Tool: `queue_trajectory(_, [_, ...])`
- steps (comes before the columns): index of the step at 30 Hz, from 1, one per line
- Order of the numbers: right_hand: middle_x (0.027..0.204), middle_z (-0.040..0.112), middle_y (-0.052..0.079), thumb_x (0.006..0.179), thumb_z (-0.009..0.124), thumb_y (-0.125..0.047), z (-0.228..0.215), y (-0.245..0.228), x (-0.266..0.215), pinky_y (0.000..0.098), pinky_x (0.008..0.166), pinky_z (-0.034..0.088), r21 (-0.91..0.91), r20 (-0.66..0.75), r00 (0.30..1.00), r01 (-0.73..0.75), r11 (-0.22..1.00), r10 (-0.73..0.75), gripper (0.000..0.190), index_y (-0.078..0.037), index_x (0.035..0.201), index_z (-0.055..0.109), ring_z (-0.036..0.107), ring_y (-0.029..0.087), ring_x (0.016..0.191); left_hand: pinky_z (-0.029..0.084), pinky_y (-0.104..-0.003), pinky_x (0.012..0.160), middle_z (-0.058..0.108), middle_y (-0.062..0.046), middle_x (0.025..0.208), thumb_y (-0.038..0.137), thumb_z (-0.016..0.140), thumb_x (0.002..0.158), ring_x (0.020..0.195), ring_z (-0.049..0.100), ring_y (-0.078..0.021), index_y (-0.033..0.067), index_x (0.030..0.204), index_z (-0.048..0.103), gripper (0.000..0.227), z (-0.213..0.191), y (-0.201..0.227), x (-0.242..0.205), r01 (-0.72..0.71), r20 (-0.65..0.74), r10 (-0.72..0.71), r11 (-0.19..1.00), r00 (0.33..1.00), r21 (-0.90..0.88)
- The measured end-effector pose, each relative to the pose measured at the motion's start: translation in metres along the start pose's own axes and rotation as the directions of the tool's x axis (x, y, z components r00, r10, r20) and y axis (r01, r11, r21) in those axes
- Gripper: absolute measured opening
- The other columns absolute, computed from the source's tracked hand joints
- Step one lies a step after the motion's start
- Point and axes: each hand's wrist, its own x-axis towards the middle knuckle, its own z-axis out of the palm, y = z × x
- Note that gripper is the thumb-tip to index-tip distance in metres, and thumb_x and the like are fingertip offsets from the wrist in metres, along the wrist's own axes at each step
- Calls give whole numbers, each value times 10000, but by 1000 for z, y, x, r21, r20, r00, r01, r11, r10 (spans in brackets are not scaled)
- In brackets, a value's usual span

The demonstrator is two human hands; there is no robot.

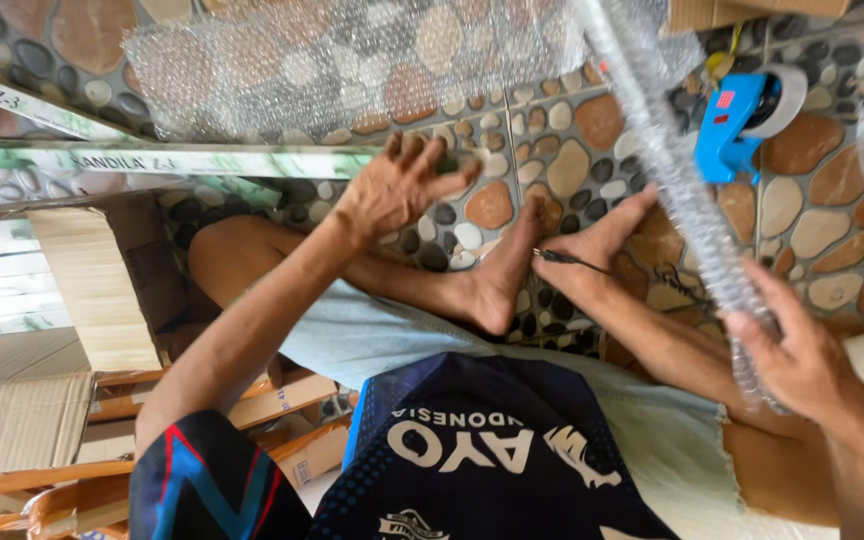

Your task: The person sits on the floor and wraps long, thin items in bubble wrap. They use a utility knife to cut the bubble wrap and a tape dispenser to secure the wrapping. The person handles multiple items one by one, wrapping them individually.

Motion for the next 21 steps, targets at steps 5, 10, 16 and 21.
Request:
queue_trajectory(5, [1081,829,109,921,664,-317,35,26,-9,298,789,648,1,-67,998,18,1000,-18,726,-229,1625,511,799,146,889,517,-302,613,537,-128,1174,368,686,997,779,541,-172,130,1468,364,618,14,-58,25,290,107,-270,912,957,-289])
queue_trajectory(10, [1097,797,137,979,633,-275,61,66,-10,274,698,645,-53,-239,910,335,941,-337,607,-90,1551,554,766,127,773,393,-357,556,600,-66,841,813,268,1032,624,491,-191,165,1189,433,686,1,-101,43,534,10,-621,665,783,-522])
queue_trajectory(16, [788,801,27,964,563,-391,87,57,-4,267,446,577,64,-129,969,223,973,-213,614,-161,1534,553,645,81,496,405,-400,621,543,-57,871,347,776,817,732,535,-237,139,1178,435,538,-22,-143,48,577,-286,-720,684,632,-446])
queue_trajectory(21, [1562,597,72,949,593,-372,84,46,8,268,1138,460,236,24,985,160,958,-170,619,-102,1505,584,581,158,1418,452,-407,702,582,-106,1046,313,895,749,883,580,-274,100,1267,431,727,-31,-164,34,570,-362,-679,734,639,-370])
